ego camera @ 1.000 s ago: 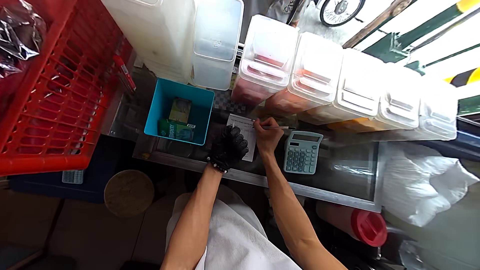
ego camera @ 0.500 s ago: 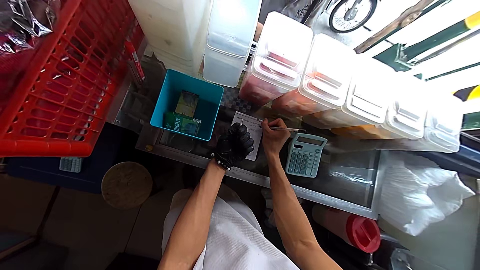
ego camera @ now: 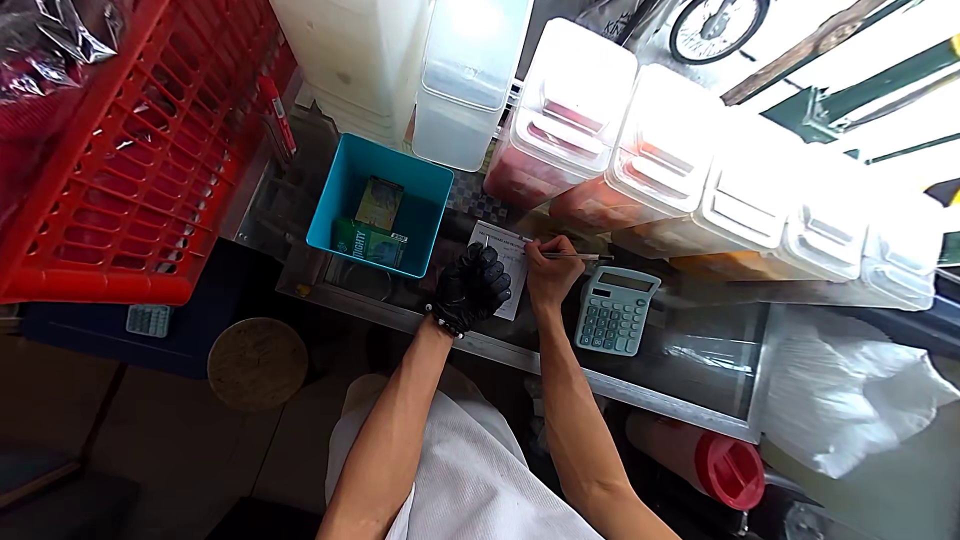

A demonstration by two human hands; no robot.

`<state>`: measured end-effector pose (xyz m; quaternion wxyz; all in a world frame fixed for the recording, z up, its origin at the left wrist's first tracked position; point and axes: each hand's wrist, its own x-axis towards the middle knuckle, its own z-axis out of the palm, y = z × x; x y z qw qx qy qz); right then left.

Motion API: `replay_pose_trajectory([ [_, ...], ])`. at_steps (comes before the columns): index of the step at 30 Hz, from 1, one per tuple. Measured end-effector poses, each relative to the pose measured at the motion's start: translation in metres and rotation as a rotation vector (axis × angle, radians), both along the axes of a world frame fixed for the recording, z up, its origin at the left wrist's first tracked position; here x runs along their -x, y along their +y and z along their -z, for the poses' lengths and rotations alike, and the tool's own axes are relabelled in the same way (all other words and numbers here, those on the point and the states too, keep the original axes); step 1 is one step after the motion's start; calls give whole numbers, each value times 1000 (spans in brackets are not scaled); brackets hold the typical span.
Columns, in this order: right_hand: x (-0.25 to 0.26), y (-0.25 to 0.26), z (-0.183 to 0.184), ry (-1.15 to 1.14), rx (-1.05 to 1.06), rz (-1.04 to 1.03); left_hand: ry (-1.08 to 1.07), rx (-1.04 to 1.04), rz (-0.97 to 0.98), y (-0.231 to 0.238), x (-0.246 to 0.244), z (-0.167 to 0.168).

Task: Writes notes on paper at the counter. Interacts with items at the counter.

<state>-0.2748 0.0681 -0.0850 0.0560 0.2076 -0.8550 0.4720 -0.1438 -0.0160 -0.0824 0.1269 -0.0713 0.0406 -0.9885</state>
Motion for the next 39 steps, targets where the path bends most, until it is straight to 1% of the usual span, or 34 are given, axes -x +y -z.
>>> replay_pose_trajectory([
  [6,1,-1,1,6,23,10,-24,-5,4,-1,-1,-2],
  [11,2,-1,0,7,-14,9,24,-24,-76,-3,-1,-3],
  [13,4,1,1,-28,82,3,40,-18,-121,-3,-4,-3],
  [16,0,14,-1,-185,333,-41,31,-1,-135,-1,-13,-5],
  [19,-19,12,-18,-322,475,-194,-16,40,-176,-3,-19,-6],
  [20,-25,8,-19,-368,479,-257,-29,49,-188,-3,-22,-3],
  [21,-31,2,-18,-406,459,-294,-33,49,-191,-3,-25,0],
  [22,-36,-6,-17,-414,417,-282,-32,39,-188,-2,-27,1],
  [25,-46,-23,-18,-282,242,-210,-77,40,-192,-1,-30,3],
  [28,-50,-33,-18,-254,189,-183,-143,51,-219,-1,-30,1],
  [31,-53,-34,-10,-238,153,-165,-259,57,-259,1,-26,-6],
  [35,-59,-26,-8,-172,96,-211,-132,18,-231,-1,-24,3],
  [39,-56,-29,-9,-172,66,-195,-117,-21,-224,0,-23,2],
])
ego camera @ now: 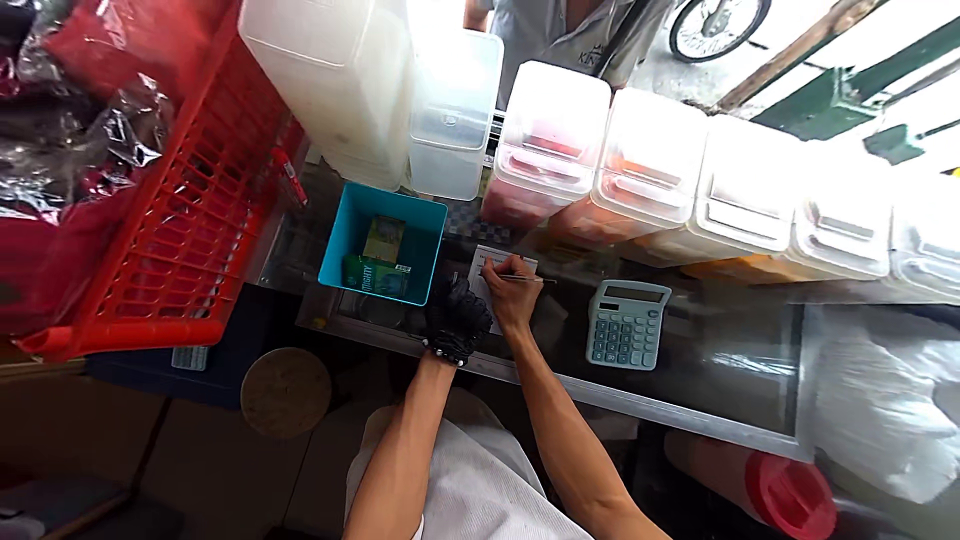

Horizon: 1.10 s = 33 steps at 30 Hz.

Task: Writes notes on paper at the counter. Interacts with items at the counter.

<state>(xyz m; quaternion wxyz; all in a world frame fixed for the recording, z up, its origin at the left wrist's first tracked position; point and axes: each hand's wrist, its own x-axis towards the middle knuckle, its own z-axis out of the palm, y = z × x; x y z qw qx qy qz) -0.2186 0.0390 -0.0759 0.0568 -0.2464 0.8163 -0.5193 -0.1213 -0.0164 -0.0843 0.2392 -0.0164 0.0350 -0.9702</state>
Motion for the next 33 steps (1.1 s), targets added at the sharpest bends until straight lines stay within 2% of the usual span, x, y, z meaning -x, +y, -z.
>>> replay_pose_trajectory([
  [6,2,-4,0,15,-29,32,18,-62,8,1,2,-3],
  [18,2,-5,1,13,-15,54,21,-48,17,2,2,-3],
  [20,4,-4,1,-47,55,102,38,-35,18,1,2,-2],
  [23,17,2,-9,-330,264,100,21,-9,28,0,2,0],
  [24,21,5,-14,-364,275,91,10,3,26,0,3,2],
  [28,22,14,-20,-100,54,12,-9,-24,-5,1,5,3],
  [30,19,16,-16,-107,139,20,-37,-32,-8,1,6,1],
  [33,22,16,-14,-298,528,18,-41,8,-18,2,8,2],
])
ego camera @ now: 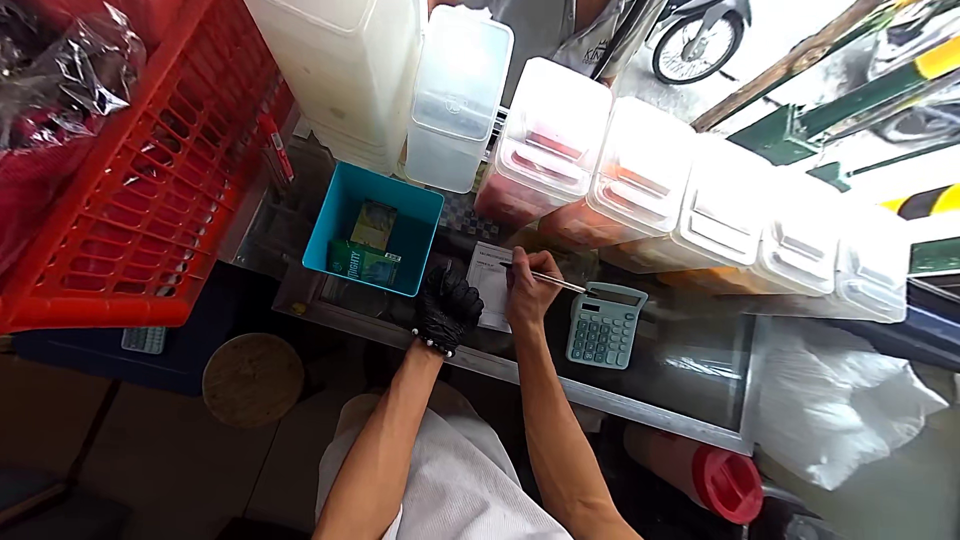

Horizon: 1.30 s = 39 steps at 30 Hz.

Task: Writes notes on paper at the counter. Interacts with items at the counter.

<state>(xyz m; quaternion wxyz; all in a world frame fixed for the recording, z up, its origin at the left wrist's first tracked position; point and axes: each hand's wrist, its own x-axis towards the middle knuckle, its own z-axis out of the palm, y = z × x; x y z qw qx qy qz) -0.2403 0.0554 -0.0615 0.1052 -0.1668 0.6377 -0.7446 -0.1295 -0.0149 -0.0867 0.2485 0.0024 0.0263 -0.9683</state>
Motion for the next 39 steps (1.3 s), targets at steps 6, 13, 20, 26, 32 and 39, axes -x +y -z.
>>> replay_pose_trajectory([
  [6,24,24,-2,-515,501,-76,-324,-72,-14,1,-2,-39],
  [13,27,35,-14,-48,-120,-281,-63,33,-28,2,0,-1],
  [20,14,13,15,219,-456,-166,-78,17,-28,2,0,-2],
  [26,2,16,15,286,-521,-133,-70,-30,9,2,-1,2],
  [32,3,15,13,331,-565,-138,-76,-45,19,1,1,1],
  [39,3,13,12,383,-635,-97,-75,-8,-8,2,4,3],
])
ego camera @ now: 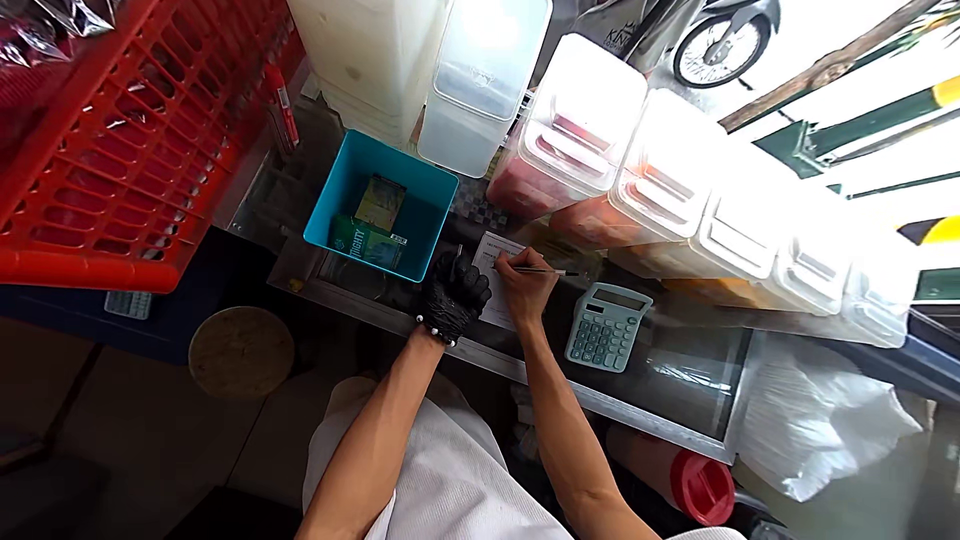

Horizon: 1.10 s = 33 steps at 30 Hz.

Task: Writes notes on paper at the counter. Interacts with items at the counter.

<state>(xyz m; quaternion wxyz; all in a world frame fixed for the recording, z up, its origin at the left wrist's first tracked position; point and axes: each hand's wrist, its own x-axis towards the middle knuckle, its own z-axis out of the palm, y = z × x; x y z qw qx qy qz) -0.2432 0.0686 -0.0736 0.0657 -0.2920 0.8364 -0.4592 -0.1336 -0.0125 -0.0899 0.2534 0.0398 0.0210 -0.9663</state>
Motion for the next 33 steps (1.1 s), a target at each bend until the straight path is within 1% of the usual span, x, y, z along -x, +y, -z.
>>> replay_pose_trajectory([
  [10,-2,0,0,-25,20,20,-20,-24,6,-1,-1,-1],
  [13,-2,0,0,-25,16,14,-10,5,12,-1,-1,-1],
  [14,-1,1,0,-25,16,13,-23,1,10,-1,-1,-7],
  [15,0,1,1,-18,19,12,-70,-23,-5,-1,-1,-20],
  [16,0,0,1,-12,19,11,-167,-61,-33,0,1,-41],
  [17,0,0,1,-10,16,10,-216,-79,-42,0,2,-55],
  [19,0,2,2,-13,18,3,-217,-58,-45,1,3,-63],
  [22,0,2,2,-9,27,4,-232,-55,-48,1,4,-63],
  [24,0,2,2,-4,23,7,-220,-71,-47,1,4,-54],
  [25,0,1,2,-4,20,7,-159,-52,-35,1,3,-38],
  [26,0,1,2,-8,16,5,-49,-17,-1,-1,0,-16],
  [27,0,1,2,-11,19,0,14,8,19,-1,0,-3],
  [28,1,2,2,-16,28,-6,33,20,21,-1,0,1],
  [29,1,2,2,-22,38,-3,16,7,15,-1,0,-3],
  [30,1,3,2,-31,45,2,-48,-31,-4,-1,0,-17],
  [31,1,3,2,-35,51,2,-152,-80,-41,0,3,-39],
  [32,1,3,2,-35,58,0,-204,-106,-61,0,5,-54],
  [33,1,3,2,-35,66,0,-223,-112,-70,0,6,-62],
])
